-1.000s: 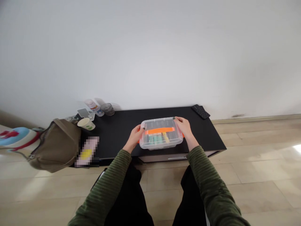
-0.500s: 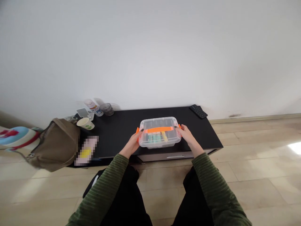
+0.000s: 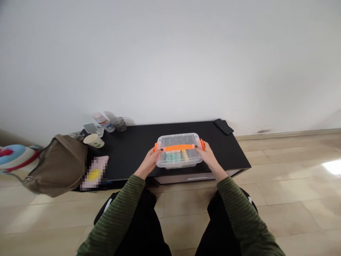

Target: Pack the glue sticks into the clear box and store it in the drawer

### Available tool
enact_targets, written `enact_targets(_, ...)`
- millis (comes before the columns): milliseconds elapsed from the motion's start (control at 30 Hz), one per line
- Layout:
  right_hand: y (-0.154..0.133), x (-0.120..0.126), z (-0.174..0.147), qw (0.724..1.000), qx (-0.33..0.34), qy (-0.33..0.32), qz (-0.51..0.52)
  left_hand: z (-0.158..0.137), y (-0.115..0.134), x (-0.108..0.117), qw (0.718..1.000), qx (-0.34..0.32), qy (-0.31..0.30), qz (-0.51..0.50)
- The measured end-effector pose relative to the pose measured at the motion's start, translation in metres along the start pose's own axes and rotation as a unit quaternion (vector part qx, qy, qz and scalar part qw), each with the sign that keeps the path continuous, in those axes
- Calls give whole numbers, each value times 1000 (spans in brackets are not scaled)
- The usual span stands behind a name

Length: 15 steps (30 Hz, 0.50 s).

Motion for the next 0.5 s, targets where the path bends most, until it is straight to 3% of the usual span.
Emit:
enact_targets(167,-3,-1,1,999,6,23,-43,5,-1,0,1000,-3,4,15)
enact_targets(500,-9,-6,3,999,19,16,-24,13,-1,0,998,-26,-14,47)
Point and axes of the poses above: each hand's wrist, its own z-axis towards the middle knuckle, its own x-axis out of the back of the hand, y = z × x, the point moved 6 cm from there along z, towards the middle knuckle, and after that the axes turned 10 degrees about -y, right-handed, at the moved point
